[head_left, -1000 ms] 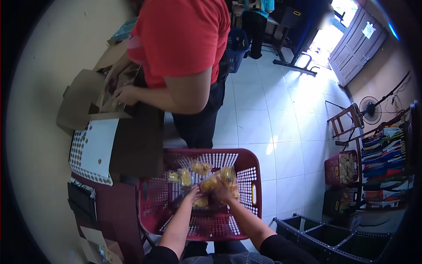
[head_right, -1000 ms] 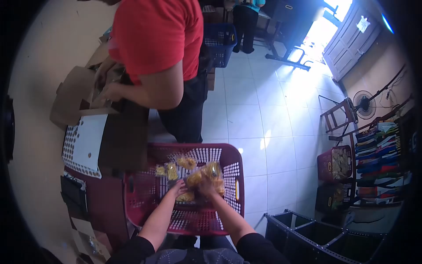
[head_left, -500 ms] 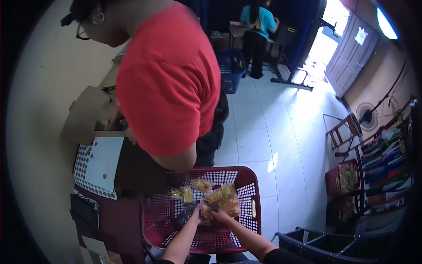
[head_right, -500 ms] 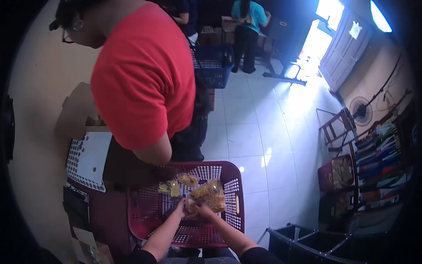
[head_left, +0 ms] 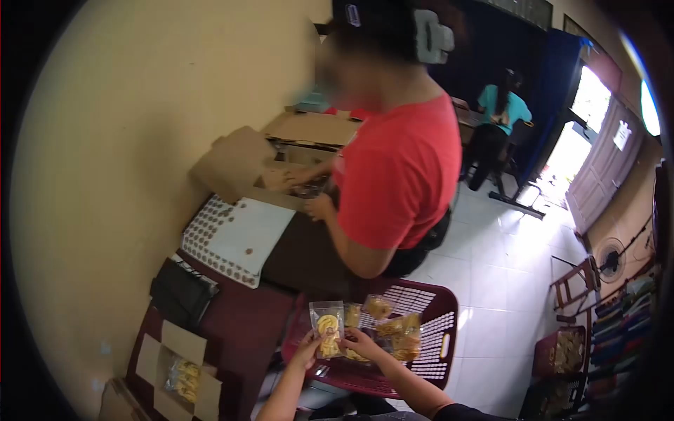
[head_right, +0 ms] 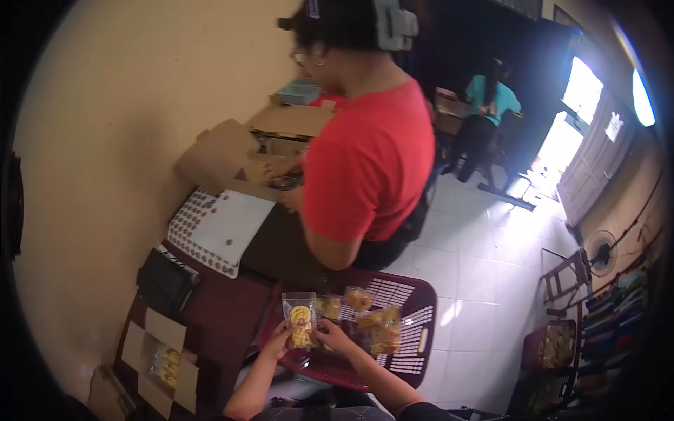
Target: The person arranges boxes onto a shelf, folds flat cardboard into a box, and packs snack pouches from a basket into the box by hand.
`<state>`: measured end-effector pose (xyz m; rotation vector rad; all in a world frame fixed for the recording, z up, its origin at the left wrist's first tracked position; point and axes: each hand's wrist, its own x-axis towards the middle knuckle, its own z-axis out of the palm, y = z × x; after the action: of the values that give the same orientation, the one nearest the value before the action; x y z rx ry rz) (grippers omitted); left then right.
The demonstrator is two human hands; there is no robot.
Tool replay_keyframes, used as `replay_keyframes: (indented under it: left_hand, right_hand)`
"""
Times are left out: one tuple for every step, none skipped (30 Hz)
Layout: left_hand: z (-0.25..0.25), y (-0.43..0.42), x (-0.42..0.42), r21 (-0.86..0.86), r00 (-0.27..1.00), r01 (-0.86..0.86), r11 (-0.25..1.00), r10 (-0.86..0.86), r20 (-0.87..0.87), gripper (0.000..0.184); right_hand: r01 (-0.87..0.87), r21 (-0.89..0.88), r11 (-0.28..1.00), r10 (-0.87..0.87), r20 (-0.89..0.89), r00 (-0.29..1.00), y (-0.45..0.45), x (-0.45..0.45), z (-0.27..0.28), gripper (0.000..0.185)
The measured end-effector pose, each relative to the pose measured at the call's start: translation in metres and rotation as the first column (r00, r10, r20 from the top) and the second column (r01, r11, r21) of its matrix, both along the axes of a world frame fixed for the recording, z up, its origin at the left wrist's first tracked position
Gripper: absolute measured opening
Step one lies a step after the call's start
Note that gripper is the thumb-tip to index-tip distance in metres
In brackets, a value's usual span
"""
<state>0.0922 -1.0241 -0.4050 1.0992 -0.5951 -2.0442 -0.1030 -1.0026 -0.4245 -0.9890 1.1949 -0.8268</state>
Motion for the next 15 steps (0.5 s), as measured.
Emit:
replay_keyframes:
  left_hand:
    - [0.015, 0.009, 0.012, -0.054, 0.999, -0.048, 0.997, 0.049, 0.021, 0.041]
    - [0.025, 0.019, 0.025, -0.102, 0.995, -0.095, 0.990, 0.096, 0.008, 0.047]
    - [0.035, 0.031, 0.043, -0.116, 0.995, -0.095, 0.989, 0.096, -0.001, 0.047]
    - [0.048, 0.042, 0.060, -0.132, 0.991, -0.130, 0.983, 0.133, 0.011, 0.047]
    - [0.060, 0.053, 0.076, -0.145, 0.984, -0.171, 0.975, 0.175, 0.018, 0.046]
    - [0.068, 0.064, 0.097, -0.146, 0.976, -0.215, 0.966, 0.219, 0.014, 0.046]
    - [0.075, 0.075, 0.116, -0.153, 0.967, -0.252, 0.956, 0.252, -0.019, 0.047]
    - [0.082, 0.087, 0.135, -0.157, 0.957, -0.289, 0.944, 0.285, -0.050, 0.047]
    - [0.090, 0.099, 0.153, -0.154, 0.943, -0.332, 0.931, 0.328, -0.052, 0.047]
    - [0.097, 0.111, 0.169, -0.184, 0.919, -0.392, 0.901, 0.393, -0.034, 0.048]
    - [0.105, 0.123, 0.185, -0.215, 0.890, -0.448, 0.868, 0.455, -0.015, 0.049]
    - [0.113, 0.134, 0.202, -0.299, 0.880, -0.449, 0.842, 0.474, 0.014, 0.055]
    - [0.116, 0.146, 0.219, -0.293, 0.857, -0.488, 0.822, 0.515, 0.016, 0.055]
    - [0.116, 0.157, 0.234, -0.358, 0.824, -0.519, 0.776, 0.566, 0.031, 0.056]
    - [0.122, 0.168, 0.247, -0.418, 0.787, -0.545, 0.727, 0.616, 0.045, 0.057]
  right_hand:
    - [-0.057, -0.082, 0.995, 0.058, 0.007, 0.998, -0.002, 0.013, 0.011, 0.039]
    - [-0.112, -0.082, 0.990, 0.114, 0.015, 0.993, -0.002, 0.027, 0.022, 0.037]
    - [-0.168, -0.080, 0.982, 0.171, 0.023, 0.985, -0.003, 0.044, 0.033, 0.035]
    - [-0.198, -0.067, 0.978, 0.198, -0.015, 0.980, 0.001, 0.064, 0.060, 0.033]
    - [-0.238, -0.072, 0.969, 0.238, -0.016, 0.971, 0.006, 0.088, 0.082, 0.033]
    - [-0.244, -0.090, 0.965, 0.249, 0.042, 0.968, 0.012, 0.111, 0.100, 0.033]
    - [-0.250, -0.104, 0.963, 0.261, 0.101, 0.960, 0.018, 0.135, 0.110, 0.032]
    - [-0.302, -0.134, 0.944, 0.314, 0.081, 0.946, 0.023, 0.158, 0.112, 0.033]
    - [-0.345, -0.131, 0.930, 0.356, 0.079, 0.931, 0.028, 0.182, 0.113, 0.033]
    - [-0.370, -0.176, 0.912, 0.386, 0.070, 0.920, 0.033, 0.208, 0.112, 0.034]
    - [-0.393, -0.221, 0.893, 0.415, 0.062, 0.908, 0.038, 0.230, 0.108, 0.035]
    - [-0.465, -0.110, 0.879, 0.471, 0.046, 0.881, 0.041, 0.252, 0.097, 0.036]
    - [-0.506, -0.104, 0.856, 0.512, 0.047, 0.858, 0.055, 0.274, 0.113, 0.036]
    - [-0.481, -0.166, 0.861, 0.502, 0.121, 0.856, 0.065, 0.296, 0.130, 0.036]
    - [-0.451, -0.219, 0.865, 0.492, 0.197, 0.848, 0.073, 0.316, 0.145, 0.037]
